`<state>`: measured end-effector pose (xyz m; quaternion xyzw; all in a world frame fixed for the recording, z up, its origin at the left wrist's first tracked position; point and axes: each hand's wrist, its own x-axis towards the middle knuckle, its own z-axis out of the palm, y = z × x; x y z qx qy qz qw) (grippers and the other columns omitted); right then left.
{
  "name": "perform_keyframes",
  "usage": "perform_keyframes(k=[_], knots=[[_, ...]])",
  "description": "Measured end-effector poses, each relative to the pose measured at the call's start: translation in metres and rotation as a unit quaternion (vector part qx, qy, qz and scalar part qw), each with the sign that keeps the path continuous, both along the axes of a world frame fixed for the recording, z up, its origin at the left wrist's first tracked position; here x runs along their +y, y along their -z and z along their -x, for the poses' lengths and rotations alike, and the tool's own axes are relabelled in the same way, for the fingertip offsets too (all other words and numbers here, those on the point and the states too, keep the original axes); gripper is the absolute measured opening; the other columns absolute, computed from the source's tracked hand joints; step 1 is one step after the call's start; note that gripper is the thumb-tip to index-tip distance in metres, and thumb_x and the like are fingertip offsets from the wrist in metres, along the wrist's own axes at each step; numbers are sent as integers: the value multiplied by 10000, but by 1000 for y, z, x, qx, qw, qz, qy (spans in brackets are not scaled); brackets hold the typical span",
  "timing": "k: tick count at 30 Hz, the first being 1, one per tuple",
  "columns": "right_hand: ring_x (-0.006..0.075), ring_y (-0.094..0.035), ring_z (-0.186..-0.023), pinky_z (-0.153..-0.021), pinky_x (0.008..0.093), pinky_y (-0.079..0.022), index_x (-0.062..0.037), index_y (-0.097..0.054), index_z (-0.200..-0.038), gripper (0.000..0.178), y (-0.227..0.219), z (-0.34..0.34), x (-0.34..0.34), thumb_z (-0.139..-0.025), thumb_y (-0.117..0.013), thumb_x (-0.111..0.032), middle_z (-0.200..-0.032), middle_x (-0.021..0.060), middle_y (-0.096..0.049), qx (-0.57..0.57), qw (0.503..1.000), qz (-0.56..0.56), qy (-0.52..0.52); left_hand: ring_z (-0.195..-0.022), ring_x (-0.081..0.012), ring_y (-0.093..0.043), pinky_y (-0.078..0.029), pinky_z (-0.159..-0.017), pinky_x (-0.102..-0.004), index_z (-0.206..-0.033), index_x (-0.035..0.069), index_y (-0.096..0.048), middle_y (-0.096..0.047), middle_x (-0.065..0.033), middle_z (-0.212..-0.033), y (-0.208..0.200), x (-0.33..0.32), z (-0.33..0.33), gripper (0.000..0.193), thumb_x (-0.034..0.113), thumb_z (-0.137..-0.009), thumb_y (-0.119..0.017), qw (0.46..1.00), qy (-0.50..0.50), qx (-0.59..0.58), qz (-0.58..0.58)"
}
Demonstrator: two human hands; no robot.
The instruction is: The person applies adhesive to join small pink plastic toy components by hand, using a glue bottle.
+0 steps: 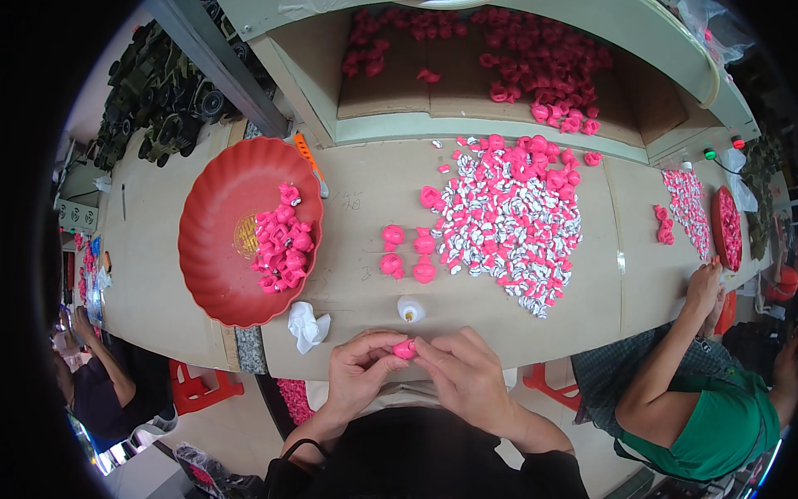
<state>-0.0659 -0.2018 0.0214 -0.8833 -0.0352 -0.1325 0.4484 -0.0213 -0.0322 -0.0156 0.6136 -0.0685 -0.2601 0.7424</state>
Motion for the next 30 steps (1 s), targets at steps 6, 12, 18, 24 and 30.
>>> perform_keyframes(k=[6, 12, 18, 24, 30], knots=[[198, -510, -648, -545, 285, -414, -39, -698, -1005, 320, 6, 6, 4, -694, -745, 22, -771, 69, -591, -33, 999, 20, 20, -879, -181, -661, -548, -757, -273, -1025, 2, -668, -649, -128, -1030, -1, -3, 2, 251, -55, -781, -666, 980, -16, -167, -105], [87, -501, -649, -555, 249, -408, -26, -699, -1002, 269, 2, 2, -16, -738, -738, 11, -803, 45, -611, 141, 972, -186, 2, -878, -201, -661, -550, -741, -282, -1061, 9, -663, -649, -129, -1032, -9, -1, -5, 294, -73, -779, -645, 983, 47, -158, -84], [60, -543, -707, -590, 198, -417, 0, -693, -958, 182, 10, 1, -21, -779, -708, 24, -832, 42, -624, 277, 875, -396, -5, -879, -201, -651, -559, -745, -277, -1052, 13, -673, -647, -123, -1021, -4, -1, -7, 333, -128, -759, -602, 970, 87, -216, -64], [70, -562, -728, -628, 208, -434, 25, -674, -897, 114, 8, 4, -19, -787, -704, 19, -829, 46, -624, 293, 890, -348, 3, -844, -212, -651, -584, -702, -283, -1043, 12, -675, -641, -135, -990, 3, -3, -6, 372, -178, -751, -544, 968, 90, -231, -41], [96, -601, -746, -678, 233, -478, 9, -670, -883, 90, 9, 7, -14, -799, -697, -10, -827, 51, -646, 285, 904, -317, 4, -805, -223, -646, -587, -684, -292, -1060, 8, -664, -638, -139, -974, 4, -2, -8, 392, -186, -743, -539, 965, 93, -243, -30]])
